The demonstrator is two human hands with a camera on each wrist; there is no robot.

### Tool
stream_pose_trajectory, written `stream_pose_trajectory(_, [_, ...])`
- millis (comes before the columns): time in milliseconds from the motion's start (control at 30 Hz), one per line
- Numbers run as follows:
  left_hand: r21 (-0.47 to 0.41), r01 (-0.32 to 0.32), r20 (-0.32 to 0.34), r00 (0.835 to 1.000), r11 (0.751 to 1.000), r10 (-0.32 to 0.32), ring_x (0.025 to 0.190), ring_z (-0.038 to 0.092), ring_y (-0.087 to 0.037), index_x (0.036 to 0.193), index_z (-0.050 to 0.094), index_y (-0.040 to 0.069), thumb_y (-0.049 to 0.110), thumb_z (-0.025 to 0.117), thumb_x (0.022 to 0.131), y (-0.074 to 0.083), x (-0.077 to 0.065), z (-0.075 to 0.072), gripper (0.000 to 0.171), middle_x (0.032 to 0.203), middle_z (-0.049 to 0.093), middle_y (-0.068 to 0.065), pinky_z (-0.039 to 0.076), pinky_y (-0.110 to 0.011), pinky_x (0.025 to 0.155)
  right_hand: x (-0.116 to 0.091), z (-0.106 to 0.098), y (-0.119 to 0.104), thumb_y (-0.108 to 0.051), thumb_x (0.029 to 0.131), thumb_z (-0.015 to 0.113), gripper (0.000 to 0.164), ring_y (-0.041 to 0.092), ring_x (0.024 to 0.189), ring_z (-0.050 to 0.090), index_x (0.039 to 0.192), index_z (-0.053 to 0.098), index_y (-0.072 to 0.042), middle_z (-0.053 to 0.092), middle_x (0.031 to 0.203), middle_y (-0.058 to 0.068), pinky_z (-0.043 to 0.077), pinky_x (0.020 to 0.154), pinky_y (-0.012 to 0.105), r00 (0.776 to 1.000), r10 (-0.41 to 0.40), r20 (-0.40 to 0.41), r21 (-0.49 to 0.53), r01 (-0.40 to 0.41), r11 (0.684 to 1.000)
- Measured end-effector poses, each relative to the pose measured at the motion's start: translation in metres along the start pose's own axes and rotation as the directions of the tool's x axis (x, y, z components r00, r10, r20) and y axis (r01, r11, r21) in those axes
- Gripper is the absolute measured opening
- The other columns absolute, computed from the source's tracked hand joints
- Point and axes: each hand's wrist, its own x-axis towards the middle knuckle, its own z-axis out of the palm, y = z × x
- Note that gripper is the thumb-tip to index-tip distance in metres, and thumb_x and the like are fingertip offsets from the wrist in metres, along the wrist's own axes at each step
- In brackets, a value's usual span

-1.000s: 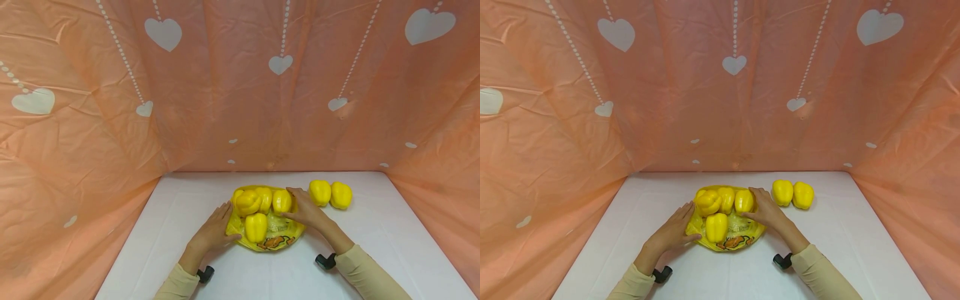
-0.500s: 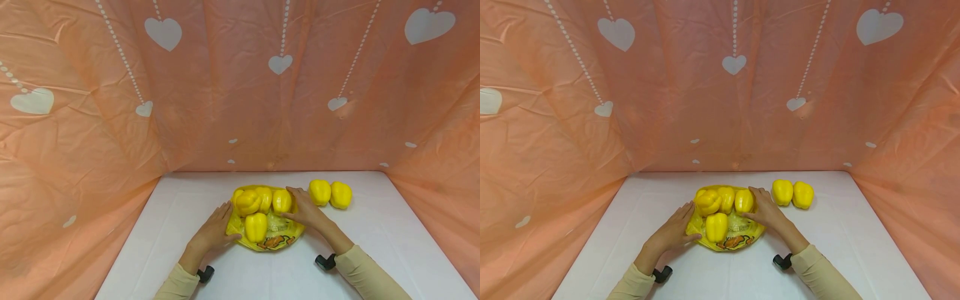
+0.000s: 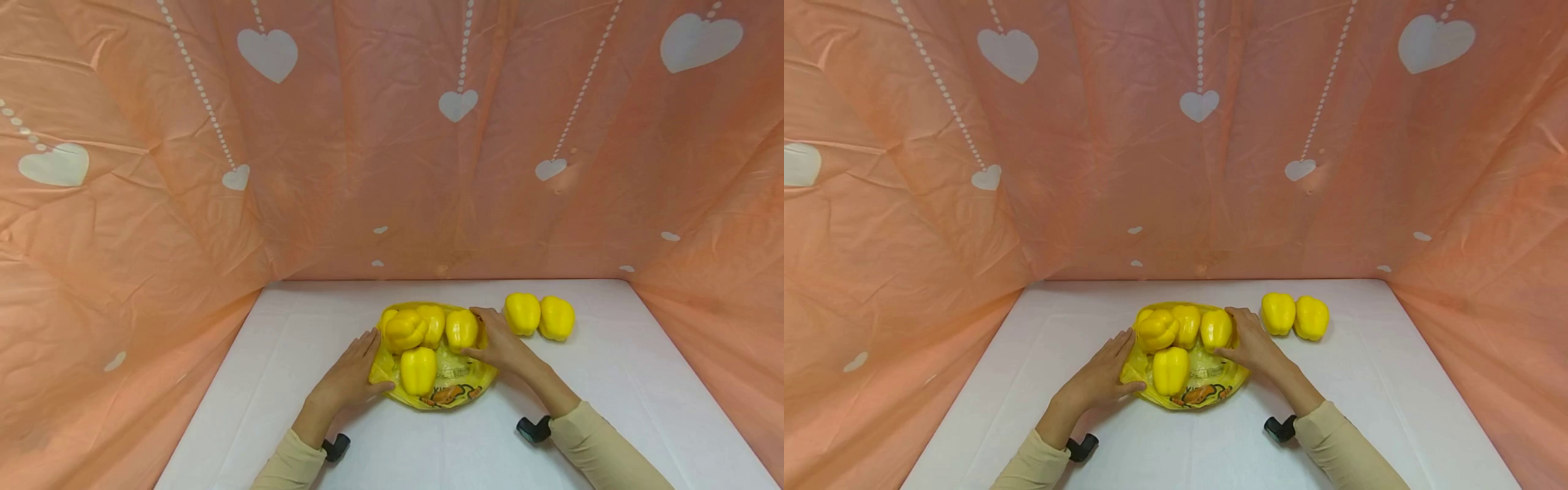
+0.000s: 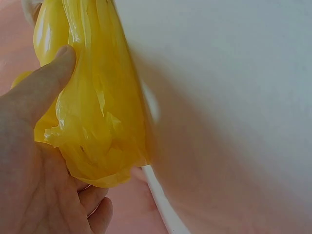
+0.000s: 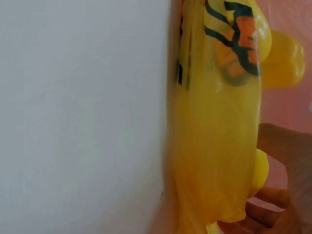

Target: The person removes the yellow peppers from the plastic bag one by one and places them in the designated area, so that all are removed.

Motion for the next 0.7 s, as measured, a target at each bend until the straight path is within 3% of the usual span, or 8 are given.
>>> stream_pose_trajectory(300, [0.010, 0.004, 0.009, 1.000, 1.000, -0.004, 0.165, 0.017, -0.033, 0.168, 0.023, -0.005, 0.054, 0.075, 0.097, 0.000, 0.001, 0.001, 0.106, 0.178, 0.018, -0.020, 0.015, -0.048, 0.136, -0.002, -0.004, -0.001, -0.025, 0.084, 0.094, 0.089, 0.050, 0.135, 0.053, 0.151, 0.046, 0.009, 0.056, 0.146, 0.031, 0.045, 0.116, 0.067, 0.999, -0.032, -0.015, 0.002, 0.032, 0.999])
stream_pose_trajectory(700, [0.009, 0.007, 0.006, 1.000, 1.000, -0.007, 0.165, 0.017, -0.033, 0.168, 0.024, -0.005, 0.053, 0.075, 0.098, 0.001, 0.001, -0.001, 0.105, 0.178, 0.018, -0.020, 0.016, -0.048, 0.136, -0.007, -0.015, -0.008, -0.025, 0.088, 0.091, 0.090, 0.049, 0.142, 0.048, 0.158, 0.042, 0.003, 0.051, 0.153, 0.029, 0.041, 0.120, 0.068, 1.000, -0.006, -0.013, 0.042, 0.007, 0.999])
